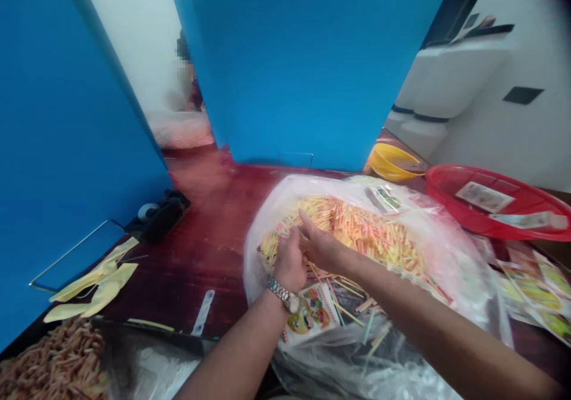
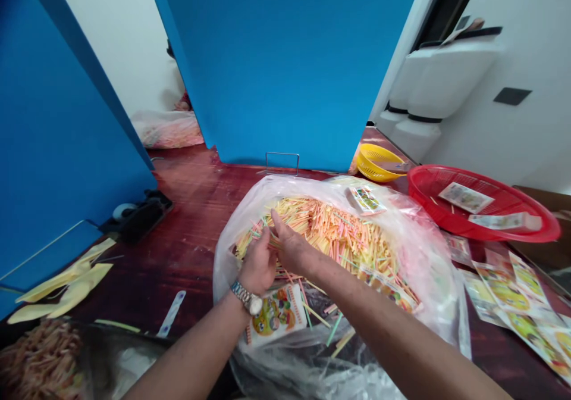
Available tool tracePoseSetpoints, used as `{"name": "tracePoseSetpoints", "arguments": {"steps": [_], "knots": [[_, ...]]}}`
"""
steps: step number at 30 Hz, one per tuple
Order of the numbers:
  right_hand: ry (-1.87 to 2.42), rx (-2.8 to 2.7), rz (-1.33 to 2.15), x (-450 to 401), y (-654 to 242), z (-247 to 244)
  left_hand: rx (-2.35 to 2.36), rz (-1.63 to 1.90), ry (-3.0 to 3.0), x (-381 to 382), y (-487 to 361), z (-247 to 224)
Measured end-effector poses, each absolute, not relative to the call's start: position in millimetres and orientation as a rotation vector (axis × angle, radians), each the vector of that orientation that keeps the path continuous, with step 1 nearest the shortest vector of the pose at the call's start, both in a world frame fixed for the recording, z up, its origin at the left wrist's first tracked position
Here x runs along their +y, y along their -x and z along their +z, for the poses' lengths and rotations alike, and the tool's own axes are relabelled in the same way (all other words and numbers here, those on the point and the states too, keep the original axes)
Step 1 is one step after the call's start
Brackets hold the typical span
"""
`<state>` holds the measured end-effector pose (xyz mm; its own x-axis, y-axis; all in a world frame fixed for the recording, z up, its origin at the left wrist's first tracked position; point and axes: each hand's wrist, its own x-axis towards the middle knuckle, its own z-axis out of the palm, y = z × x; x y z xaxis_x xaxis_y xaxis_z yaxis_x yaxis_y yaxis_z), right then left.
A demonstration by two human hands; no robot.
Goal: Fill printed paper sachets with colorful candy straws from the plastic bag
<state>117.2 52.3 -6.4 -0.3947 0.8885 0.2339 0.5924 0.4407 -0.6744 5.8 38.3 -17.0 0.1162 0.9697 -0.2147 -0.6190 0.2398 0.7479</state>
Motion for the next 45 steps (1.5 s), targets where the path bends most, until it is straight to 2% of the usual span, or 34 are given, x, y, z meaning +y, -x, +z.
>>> {"name": "tracePoseSetpoints", "arguments": {"steps": [5,9,13,19,24,29,31,34,36,40,43,45], "knots": [[1.337,-2.067,0.342,34.8,-121.0,0.3,0.700,1.334,-0.402,45.2,5.9,-4.4],[1.151,-1.948,0.397,22.3,-97.9,-2.4,0.648,1.368,-0.397,34.4,-0.4,-2.7],[1.199,-1.772,0.401,17.3,-84.0,-10.6,0.570,1.273,-0.445,24.3,1.7,-6.1],[1.199,-1.798,0.545,16.2,-87.6,-4.5,0.526,1.226,-0.470,19.8,5.1,-11.1],[1.312,-1.779,0.494,9.1,-93.9,-1.2,0.533,1.224,-0.382,26.3,7.8,-7.5],[1.337,-1.601,0.794,2.3,-91.4,-12.9,0.581,1.259,-0.440,23.6,9.2,-2.1],[1.290,-1.561,0.816,-0.4,-92.7,-18.8,0.606,1.234,-0.438,22.2,10.9,-1.1],[1.379,-1.718,0.642,-3.9,-106.8,-20.0,0.673,1.305,-0.377,24.0,20.9,0.8],[1.446,-1.869,0.402,-3.7,-120.8,-11.3,0.725,1.308,-0.433,24.0,29.6,1.9],[1.297,-1.966,0.018,1.5,-132.6,25.1,0.810,0.937,-0.985,13.1,36.5,1.1],[1.206,-2.267,0.117,1.5,-121.9,44.2,0.786,0.804,-1.324,3.6,34.3,-2.4],[1.168,-2.474,0.266,-1.9,-112.0,44.8,0.758,0.780,-1.322,0.7,32.9,-5.5]]}}
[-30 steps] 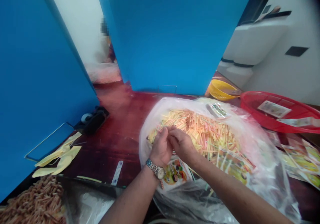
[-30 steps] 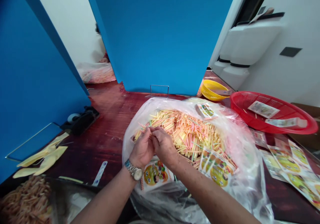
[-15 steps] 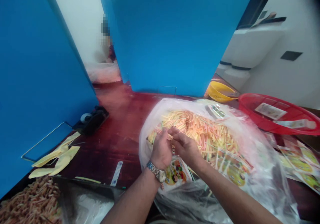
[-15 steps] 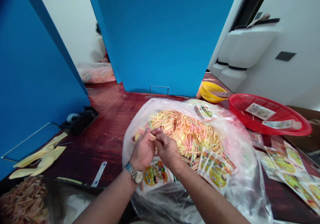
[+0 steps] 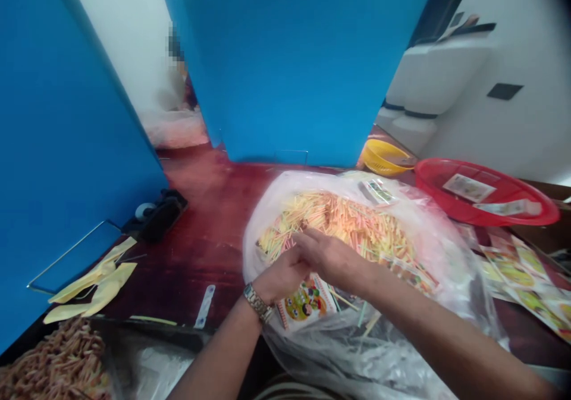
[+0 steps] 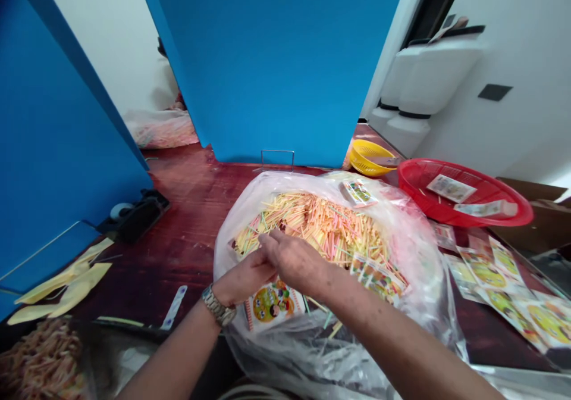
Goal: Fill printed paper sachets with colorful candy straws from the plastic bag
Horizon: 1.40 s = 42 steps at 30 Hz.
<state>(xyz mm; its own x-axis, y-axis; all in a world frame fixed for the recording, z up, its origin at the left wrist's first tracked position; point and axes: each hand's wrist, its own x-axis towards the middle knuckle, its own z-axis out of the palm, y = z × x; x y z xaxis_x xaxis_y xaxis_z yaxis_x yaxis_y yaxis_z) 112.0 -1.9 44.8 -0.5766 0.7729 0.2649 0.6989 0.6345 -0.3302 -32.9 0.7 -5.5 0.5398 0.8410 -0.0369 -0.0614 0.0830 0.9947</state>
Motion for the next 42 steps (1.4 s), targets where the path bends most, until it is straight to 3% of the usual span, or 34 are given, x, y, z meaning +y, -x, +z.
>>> {"name": "tracePoseSetpoints", "arguments": {"steps": [6,9,14,17,24,33,42], "knots": [[1.119,-2.380,0.446,-6.0,-105.6,34.2,0.688,0.809,-1.398,5.8,34.6,-8.7],[1.173,-2.365,0.416,-4.2,-121.6,36.6,0.891,0.738,-1.596,6.4,42.2,-3.9],[1.463,-2.553,0.331,-24.9,-151.9,24.2,1.302,0.307,-2.237,-10.1,53.1,3.6],[1.500,-2.524,0.466,-36.4,-161.0,19.8,1.365,0.086,-2.404,-16.0,50.1,1.3],[1.326,-1.818,1.078,-39.3,-158.2,20.7,1.266,0.096,-2.279,-2.3,48.3,-2.1],[1.221,-2.050,0.509,-44.1,-137.1,-16.5,1.373,0.379,-2.280,-9.6,42.0,-16.4],[1.083,-1.953,0.356,-42.0,-151.7,16.1,1.168,0.426,-2.272,0.1,57.2,-14.9]]}}
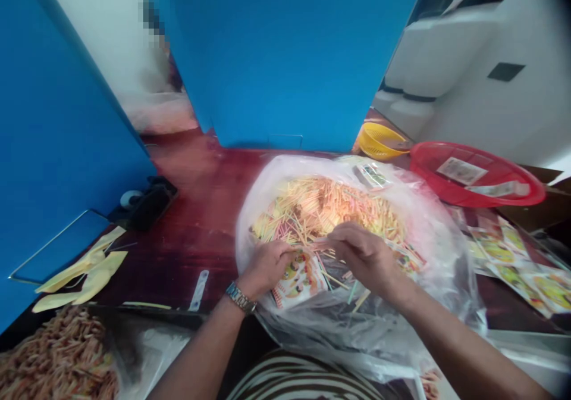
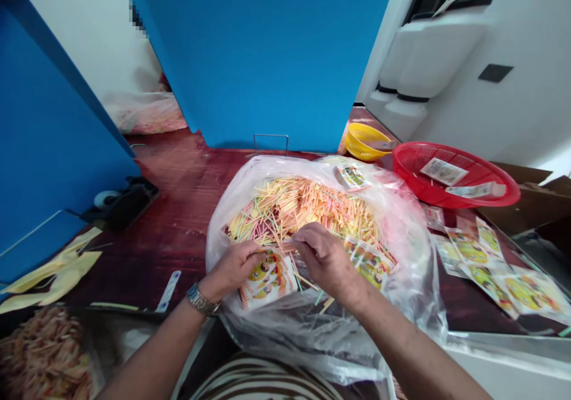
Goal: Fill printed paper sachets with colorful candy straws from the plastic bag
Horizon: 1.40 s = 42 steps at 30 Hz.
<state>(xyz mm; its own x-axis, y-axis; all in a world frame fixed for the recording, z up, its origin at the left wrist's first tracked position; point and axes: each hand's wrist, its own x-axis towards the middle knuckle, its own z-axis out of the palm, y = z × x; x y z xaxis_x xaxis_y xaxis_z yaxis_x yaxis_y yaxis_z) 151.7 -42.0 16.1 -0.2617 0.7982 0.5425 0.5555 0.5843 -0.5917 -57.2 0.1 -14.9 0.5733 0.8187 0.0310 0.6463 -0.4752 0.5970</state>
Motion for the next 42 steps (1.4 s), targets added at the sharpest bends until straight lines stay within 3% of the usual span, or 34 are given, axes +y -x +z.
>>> {"name": "tracePoseSetpoints", "arguments": {"steps": [10,16,21,25,33,42], "knots": [[1.215,-2.126,0.526,-37.9,-133.9,-26.1,1.389,0.346,-2.494,-4.5,44.6,-15.2],[1.317,-1.479,1.185,-33.9,-149.6,-14.4,1.320,0.432,-2.347,-1.5,50.9,-15.4],[1.401,-1.299,1.316,-35.5,-149.2,-3.1,1.273,0.470,-2.117,4.4,57.5,-19.6],[1.302,-1.335,1.162,-35.9,-143.7,-1.6,1.191,0.546,-1.912,2.2,60.2,-16.6],[0.998,-1.947,0.163,-34.0,-142.6,14.1,1.010,0.753,-1.936,-5.0,67.4,-12.2],[0.847,-2.443,0.342,-43.2,-136.0,44.1,0.897,0.892,-2.072,-17.1,62.2,-17.2]]}}
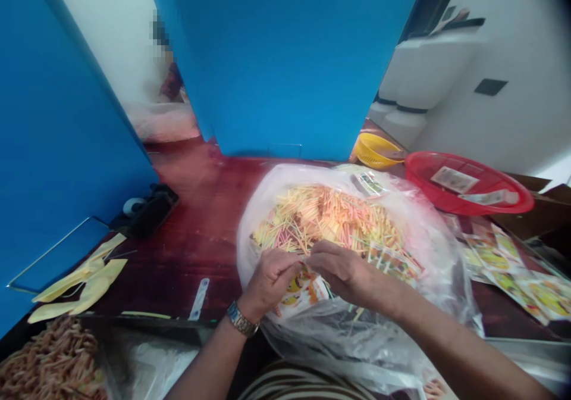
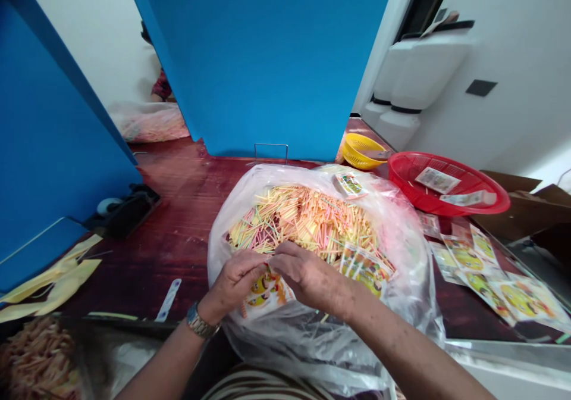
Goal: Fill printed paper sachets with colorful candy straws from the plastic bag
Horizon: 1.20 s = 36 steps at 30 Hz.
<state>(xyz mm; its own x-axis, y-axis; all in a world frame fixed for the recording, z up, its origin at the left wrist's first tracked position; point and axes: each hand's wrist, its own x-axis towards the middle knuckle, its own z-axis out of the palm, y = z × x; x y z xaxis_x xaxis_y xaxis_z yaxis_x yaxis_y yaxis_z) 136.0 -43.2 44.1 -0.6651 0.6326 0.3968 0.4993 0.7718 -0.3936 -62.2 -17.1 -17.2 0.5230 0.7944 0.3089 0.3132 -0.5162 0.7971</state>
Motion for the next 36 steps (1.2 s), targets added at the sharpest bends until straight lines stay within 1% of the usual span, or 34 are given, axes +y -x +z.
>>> {"name": "tracePoseSetpoints", "arguments": {"steps": [2,5,8,11,15,19,22,23,25,27,29,32,36], "knots": [[0.933,-2.432,0.265,-49.3,-141.7,59.8,0.908,1.008,-1.979,-19.7,61.7,-20.1],[1.112,-2.192,0.044,-62.8,-154.7,75.0,0.922,1.164,-1.855,-22.1,60.9,-19.5],[1.190,-2.009,0.046,-76.1,-152.1,71.7,0.881,1.220,-1.895,-25.7,53.0,-12.3],[1.132,-2.035,0.086,-84.1,-133.6,54.4,0.826,1.190,-1.951,-32.7,39.9,-7.4],[1.198,-1.970,-0.037,-94.0,-143.1,29.6,0.957,1.110,-1.890,-37.1,39.1,-13.0],[1.555,-1.928,-0.080,-111.7,-209.5,8.6,0.921,0.925,-2.183,-33.6,54.7,-18.3],[1.929,-1.981,-0.351,-107.2,-242.4,-0.2,0.876,0.796,-2.438,-34.7,58.7,-17.3],[1.970,-1.991,-0.449,-100.5,-241.8,-0.4,0.900,0.753,-2.493,-35.6,58.1,-16.8],[1.869,-2.067,-0.514,-81.2,-222.2,3.0,0.951,0.662,-2.573,-37.7,55.8,-16.6],[1.638,-2.255,-0.390,-56.1,-186.3,8.7,0.967,0.570,-2.620,-39.5,53.8,-17.8],[1.535,-2.473,-0.223,-27.5,-147.8,12.7,0.955,0.513,-2.637,-41.0,53.3,-20.2],[1.392,-2.712,-0.127,13.5,-105.8,12.4,0.936,0.516,-2.618,-42.8,54.6,-25.1],[0.959,-3.054,-0.127,48.3,-83.7,7.1,0.945,0.530,-2.579,-43.7,57.0,-30.2]]}}
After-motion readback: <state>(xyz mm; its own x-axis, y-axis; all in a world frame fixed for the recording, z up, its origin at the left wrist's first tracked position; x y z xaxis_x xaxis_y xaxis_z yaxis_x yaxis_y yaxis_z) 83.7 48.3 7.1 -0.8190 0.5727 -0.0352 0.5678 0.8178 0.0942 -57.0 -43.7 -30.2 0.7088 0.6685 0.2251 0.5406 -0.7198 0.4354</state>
